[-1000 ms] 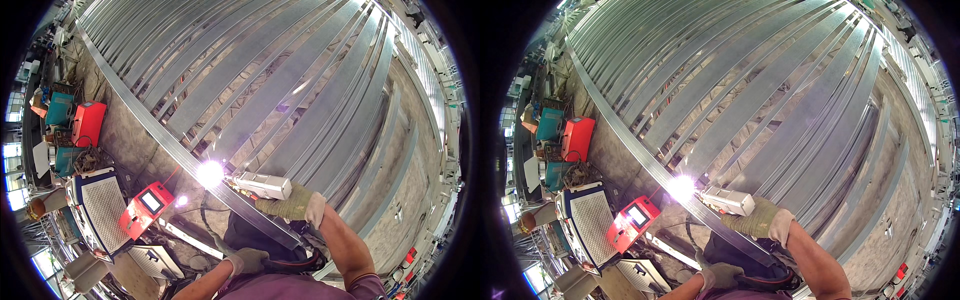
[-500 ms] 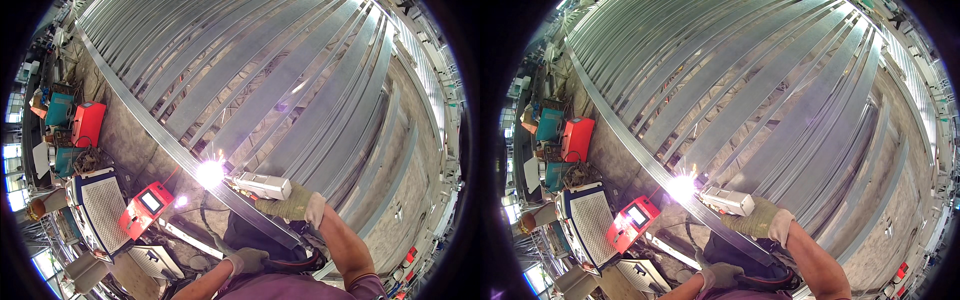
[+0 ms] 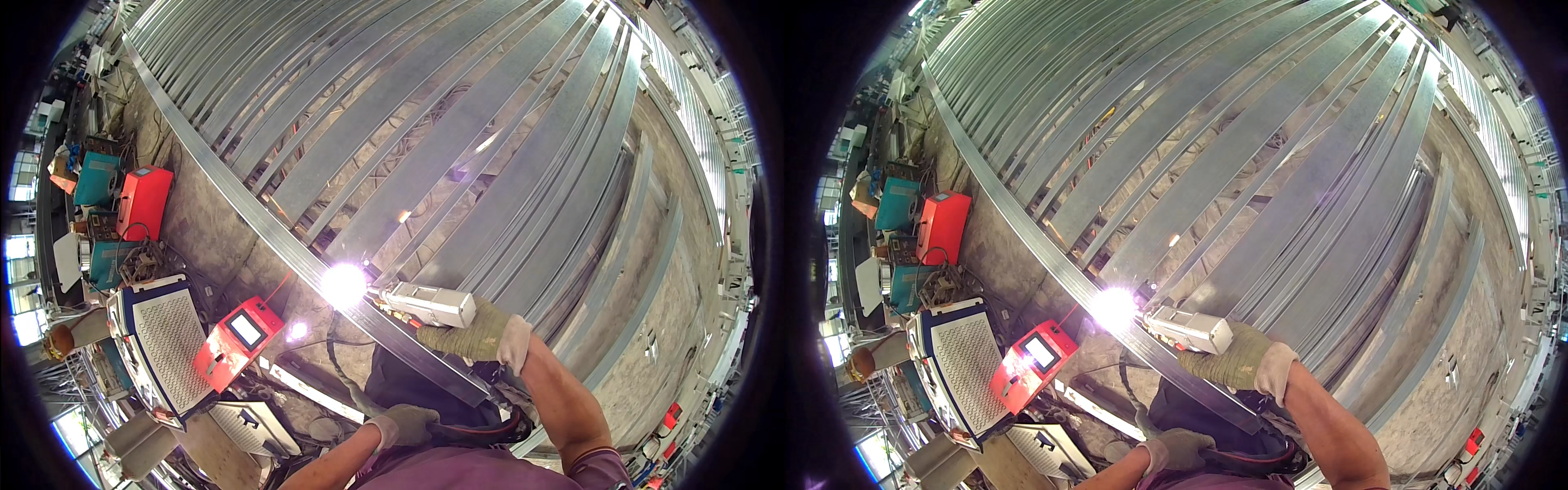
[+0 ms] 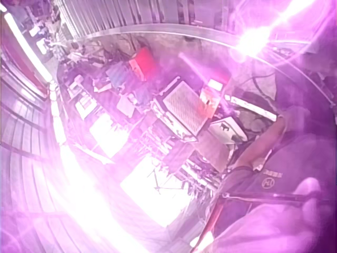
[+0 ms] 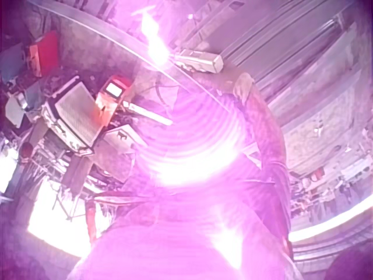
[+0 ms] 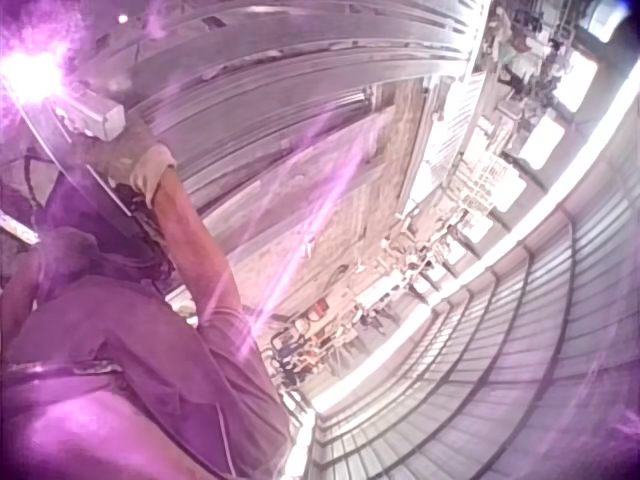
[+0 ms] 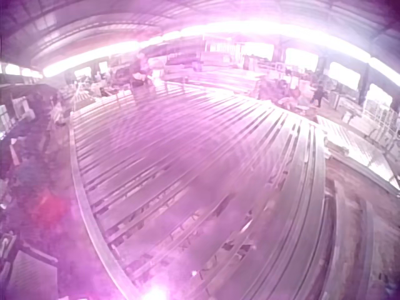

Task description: The person welds a long metal frame using a handheld welding torch, moving steadily along the seam to join metal bars. After completing the weld, the person walks away from the frame.

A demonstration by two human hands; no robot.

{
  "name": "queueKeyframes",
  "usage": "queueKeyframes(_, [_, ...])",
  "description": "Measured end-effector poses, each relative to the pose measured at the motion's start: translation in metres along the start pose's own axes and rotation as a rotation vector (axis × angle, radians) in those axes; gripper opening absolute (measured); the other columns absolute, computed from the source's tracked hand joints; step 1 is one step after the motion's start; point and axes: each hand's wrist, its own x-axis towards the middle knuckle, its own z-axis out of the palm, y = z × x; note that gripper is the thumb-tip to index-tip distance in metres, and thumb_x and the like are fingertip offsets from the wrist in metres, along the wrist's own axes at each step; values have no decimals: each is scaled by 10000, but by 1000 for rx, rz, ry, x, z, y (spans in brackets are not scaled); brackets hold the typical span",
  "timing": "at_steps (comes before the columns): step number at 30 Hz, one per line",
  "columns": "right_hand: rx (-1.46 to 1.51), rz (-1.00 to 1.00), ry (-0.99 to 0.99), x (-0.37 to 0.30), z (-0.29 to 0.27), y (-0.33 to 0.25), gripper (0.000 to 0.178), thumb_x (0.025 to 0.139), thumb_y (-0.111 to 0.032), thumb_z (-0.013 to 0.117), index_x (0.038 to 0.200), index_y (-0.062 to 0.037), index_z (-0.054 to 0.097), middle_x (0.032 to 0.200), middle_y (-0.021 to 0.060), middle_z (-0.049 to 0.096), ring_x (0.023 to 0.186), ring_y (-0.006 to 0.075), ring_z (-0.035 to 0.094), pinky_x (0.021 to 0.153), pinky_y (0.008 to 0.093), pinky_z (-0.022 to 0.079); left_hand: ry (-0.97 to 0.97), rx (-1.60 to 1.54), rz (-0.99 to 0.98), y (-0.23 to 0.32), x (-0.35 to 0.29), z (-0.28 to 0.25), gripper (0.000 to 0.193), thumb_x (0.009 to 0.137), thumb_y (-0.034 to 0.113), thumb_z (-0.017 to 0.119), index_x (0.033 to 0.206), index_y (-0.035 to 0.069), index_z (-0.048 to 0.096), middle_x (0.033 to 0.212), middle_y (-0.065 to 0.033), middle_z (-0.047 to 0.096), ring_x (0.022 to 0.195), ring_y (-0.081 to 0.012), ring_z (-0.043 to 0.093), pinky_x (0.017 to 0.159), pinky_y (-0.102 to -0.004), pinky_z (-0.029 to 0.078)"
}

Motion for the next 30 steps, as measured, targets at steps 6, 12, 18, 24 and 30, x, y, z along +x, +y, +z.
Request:
queueKeyframes(6, [-40, -18, 21, 1, 2, 6, 613, 987, -495, 752, 1477, -140, 650, 1263, 124, 769, 1111, 285, 735, 945, 358, 594, -11, -1, -9, 2, 1, 0, 463, 903, 268, 658, 1333, 103, 704, 1249, -191, 761, 1224, -378, 701, 1047, -469, 522])
queueKeyframes(12, [76, -60, 69, 3, 8, 19, 680, 958, -518, 811, 1511, -162, 636, 962, 37, 756, 714, 103, 638, 627, 318, 565, -7, -4, -6, 3, 1, 0, 454, 893, 263, 658, 1317, 109, 707, 1231, -193, 762, 1212, -384, 703, 1036, -477, 522])
queueKeyframes(18, [113, 12, 39, 0, 4, 16, 672, 966, -492, 810, 1531, -178, 625, 1026, 21, 764, 707, 107, 628, 625, 312, 555, 69, 2, 15, -4, 5, 11, 424, 876, 277, 683, 1270, 127, 719, 1175, -171, 772, 1158, -383, 715, 1003, -479, 533])
queueKeyframes(24, [113, -11, 58, -9, -5, 14, 730, 953, -607, 772, 1505, -150, 634, 1044, 69, 782, 723, 148, 696, 617, 314, 567, 61, -40, 60, -4, 8, 9, 315, 859, 282, 692, 1135, 132, 713, 1053, -164, 767, 1047, -400, 721, 909, -491, 542])
queueKeyframes(30, [167, 61, 49, -20, -18, 18, 747, 948, -573, 802, 1538, -159, 605, 1027, 57, 776, 666, 115, 646, 595, 307, 550, 80, -17, 86, 0, 12, 11, 343, 844, 262, 688, 1157, 123, 707, 1044, -183, 764, 1035, -411, 721, 911, -503, 545])
